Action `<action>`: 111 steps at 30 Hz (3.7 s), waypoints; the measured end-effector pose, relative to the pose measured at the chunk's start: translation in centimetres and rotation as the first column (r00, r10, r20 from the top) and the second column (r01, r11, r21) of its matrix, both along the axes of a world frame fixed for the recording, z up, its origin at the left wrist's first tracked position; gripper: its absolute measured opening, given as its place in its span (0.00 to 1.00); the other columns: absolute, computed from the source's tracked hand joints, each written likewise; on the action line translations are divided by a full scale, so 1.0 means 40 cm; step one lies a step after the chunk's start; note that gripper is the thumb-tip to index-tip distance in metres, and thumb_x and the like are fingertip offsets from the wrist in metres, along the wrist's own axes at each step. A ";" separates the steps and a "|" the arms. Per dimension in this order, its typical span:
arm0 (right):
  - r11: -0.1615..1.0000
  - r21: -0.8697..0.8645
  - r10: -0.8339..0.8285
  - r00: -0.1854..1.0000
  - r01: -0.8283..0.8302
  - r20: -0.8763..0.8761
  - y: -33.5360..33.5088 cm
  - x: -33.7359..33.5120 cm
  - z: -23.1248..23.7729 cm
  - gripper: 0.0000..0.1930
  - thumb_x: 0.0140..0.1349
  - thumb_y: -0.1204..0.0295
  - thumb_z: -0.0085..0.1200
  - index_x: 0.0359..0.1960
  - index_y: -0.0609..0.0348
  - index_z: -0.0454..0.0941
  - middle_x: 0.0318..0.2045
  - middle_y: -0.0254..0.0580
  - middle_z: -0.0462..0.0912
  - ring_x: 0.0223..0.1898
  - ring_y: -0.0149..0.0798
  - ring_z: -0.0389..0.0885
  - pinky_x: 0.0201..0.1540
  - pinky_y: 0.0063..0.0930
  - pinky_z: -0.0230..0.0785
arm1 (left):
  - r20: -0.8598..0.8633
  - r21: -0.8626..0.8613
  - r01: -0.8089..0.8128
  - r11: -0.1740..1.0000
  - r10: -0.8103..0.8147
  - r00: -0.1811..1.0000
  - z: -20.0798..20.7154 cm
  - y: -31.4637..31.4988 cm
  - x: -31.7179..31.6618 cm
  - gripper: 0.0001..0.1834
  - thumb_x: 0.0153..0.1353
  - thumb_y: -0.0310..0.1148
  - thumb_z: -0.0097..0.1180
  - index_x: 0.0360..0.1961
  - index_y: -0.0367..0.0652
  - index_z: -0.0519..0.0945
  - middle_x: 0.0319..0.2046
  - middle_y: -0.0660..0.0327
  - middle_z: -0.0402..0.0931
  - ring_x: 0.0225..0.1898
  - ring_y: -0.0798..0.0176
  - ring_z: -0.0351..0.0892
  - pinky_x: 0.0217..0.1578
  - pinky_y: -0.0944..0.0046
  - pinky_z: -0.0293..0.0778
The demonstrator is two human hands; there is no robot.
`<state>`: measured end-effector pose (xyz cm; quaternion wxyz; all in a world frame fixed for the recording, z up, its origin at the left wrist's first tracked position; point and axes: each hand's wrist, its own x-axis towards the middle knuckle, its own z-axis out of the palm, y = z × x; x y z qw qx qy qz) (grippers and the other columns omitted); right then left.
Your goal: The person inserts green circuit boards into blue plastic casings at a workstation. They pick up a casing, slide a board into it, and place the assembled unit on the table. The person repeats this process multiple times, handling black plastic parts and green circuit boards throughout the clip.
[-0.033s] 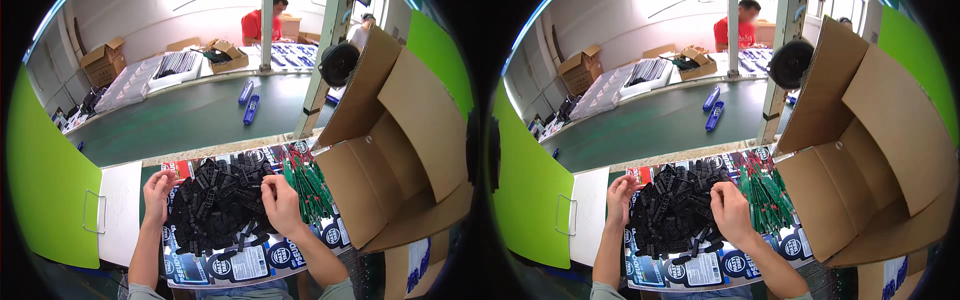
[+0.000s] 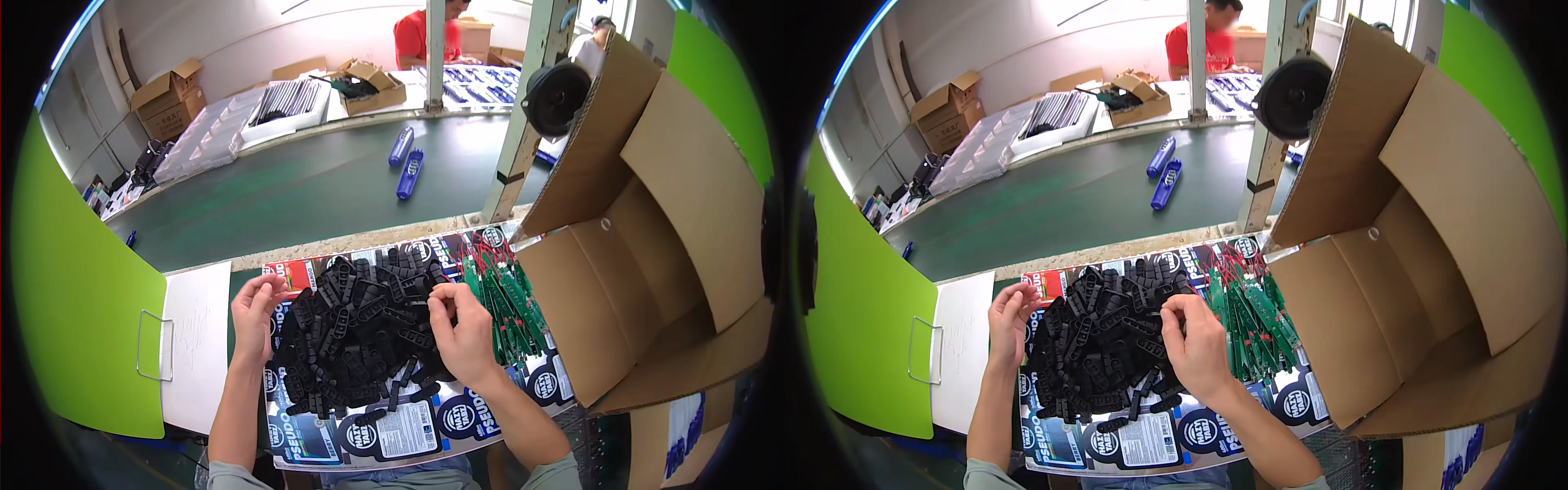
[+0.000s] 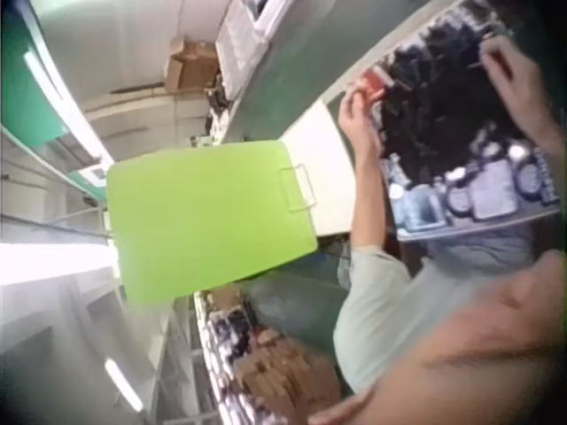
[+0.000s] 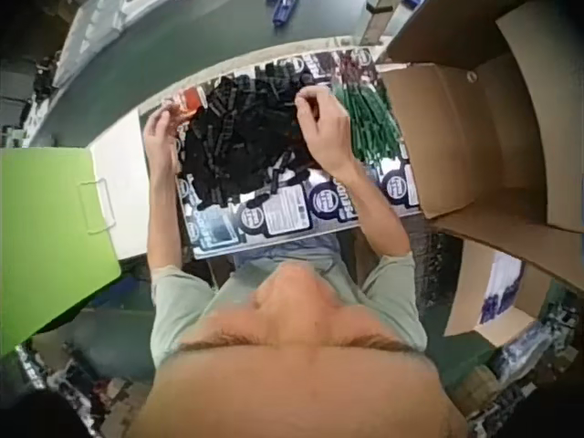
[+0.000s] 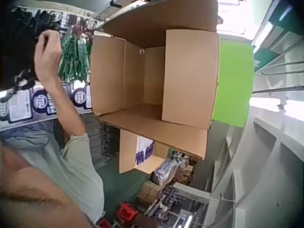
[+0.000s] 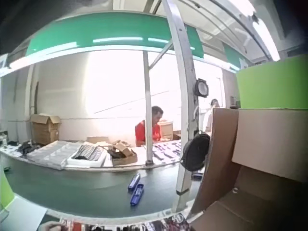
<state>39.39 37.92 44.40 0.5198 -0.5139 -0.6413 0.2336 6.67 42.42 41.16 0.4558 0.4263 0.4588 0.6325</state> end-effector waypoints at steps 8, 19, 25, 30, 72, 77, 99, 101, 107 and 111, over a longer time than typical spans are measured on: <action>0.999 -0.051 -0.030 0.958 0.016 -0.285 0.042 0.019 -0.054 0.18 0.67 0.78 0.61 0.58 0.64 0.78 0.38 0.42 0.80 0.33 0.33 0.77 0.35 0.27 0.71 | -0.532 0.053 0.291 0.955 -0.220 0.818 0.111 0.221 0.171 0.14 0.73 0.31 0.57 0.53 0.32 0.82 0.47 0.55 0.85 0.49 0.64 0.84 0.56 0.62 0.78; 0.994 0.112 0.016 0.998 -0.010 -0.058 0.020 0.015 -0.028 0.17 0.58 0.82 0.65 0.49 0.65 0.77 0.32 0.48 0.82 0.29 0.43 0.83 0.33 0.34 0.76 | -0.992 0.024 0.087 0.996 0.035 -0.121 0.013 0.668 0.540 0.28 0.64 0.47 0.65 0.58 0.39 0.79 0.51 0.46 0.77 0.57 0.46 0.78 0.52 0.46 0.79; 0.982 0.189 0.000 0.998 0.012 -0.064 0.020 0.003 -0.036 0.17 0.56 0.84 0.66 0.47 0.63 0.78 0.37 0.47 0.83 0.31 0.43 0.82 0.32 0.33 0.76 | -0.989 0.088 0.187 0.978 0.063 0.136 -0.050 0.737 0.473 0.26 0.66 0.40 0.63 0.61 0.37 0.77 0.50 0.43 0.77 0.53 0.42 0.80 0.53 0.44 0.79; 0.987 0.149 -0.038 0.994 0.053 -0.100 0.023 0.000 -0.037 0.16 0.57 0.84 0.65 0.47 0.62 0.78 0.38 0.46 0.82 0.32 0.40 0.81 0.33 0.31 0.74 | -0.903 0.083 0.344 0.935 -0.076 0.424 -0.002 0.598 0.369 0.33 0.60 0.33 0.69 0.65 0.33 0.73 0.46 0.50 0.75 0.45 0.54 0.81 0.47 0.54 0.81; 0.943 0.300 -0.219 0.950 0.147 0.224 0.006 -0.291 0.130 0.31 0.48 0.70 0.77 0.55 0.59 0.77 0.41 0.41 0.75 0.42 0.43 0.76 0.47 0.40 0.66 | -0.500 0.338 0.084 0.937 0.103 0.860 0.079 -0.143 0.126 0.11 0.66 0.23 0.64 0.49 0.34 0.86 0.33 0.61 0.86 0.33 0.72 0.83 0.33 0.70 0.77; 0.989 0.114 0.078 0.988 -0.093 0.133 0.018 -0.224 0.110 0.33 0.51 0.69 0.77 0.59 0.65 0.75 0.39 0.44 0.77 0.37 0.38 0.78 0.42 0.33 0.74 | -0.521 0.367 0.104 0.924 0.112 0.846 0.057 -0.144 0.135 0.10 0.67 0.22 0.63 0.48 0.36 0.86 0.32 0.63 0.85 0.32 0.72 0.82 0.32 0.72 0.76; 0.953 -0.058 -0.226 0.828 0.296 0.513 -0.011 0.179 0.137 0.08 0.61 0.72 0.63 0.37 0.64 0.81 0.26 0.47 0.86 0.24 0.43 0.84 0.32 0.39 0.75 | -0.187 0.038 0.195 0.980 -0.185 0.965 0.040 -0.136 0.130 0.15 0.73 0.31 0.61 0.56 0.35 0.81 0.38 0.62 0.84 0.31 0.74 0.81 0.27 0.74 0.76; 0.952 -0.014 -0.261 0.837 0.305 0.480 -0.031 0.169 0.183 0.08 0.61 0.73 0.63 0.36 0.65 0.79 0.24 0.45 0.84 0.23 0.37 0.83 0.30 0.34 0.74 | -0.177 0.036 0.198 0.979 -0.189 0.966 0.038 -0.139 0.127 0.14 0.73 0.30 0.61 0.56 0.35 0.80 0.37 0.63 0.84 0.31 0.74 0.82 0.27 0.74 0.76; 0.992 -0.083 -0.088 0.995 0.091 0.040 -0.079 0.123 0.246 0.08 0.65 0.85 0.62 0.41 0.63 0.76 0.30 0.30 0.77 0.30 0.19 0.75 0.33 0.13 0.67 | -0.058 -0.009 0.280 0.960 -0.280 0.958 0.042 -0.132 0.129 0.13 0.72 0.28 0.60 0.54 0.34 0.80 0.34 0.63 0.84 0.31 0.74 0.82 0.28 0.73 0.76; 0.975 -0.177 0.097 0.970 -0.138 -0.221 -0.091 0.038 0.258 0.12 0.66 0.81 0.64 0.48 0.65 0.76 0.36 0.34 0.79 0.34 0.24 0.79 0.36 0.17 0.75 | -0.033 -0.039 0.283 0.958 -0.285 0.958 0.043 -0.127 0.122 0.15 0.72 0.29 0.60 0.55 0.33 0.80 0.34 0.63 0.83 0.30 0.74 0.81 0.28 0.72 0.77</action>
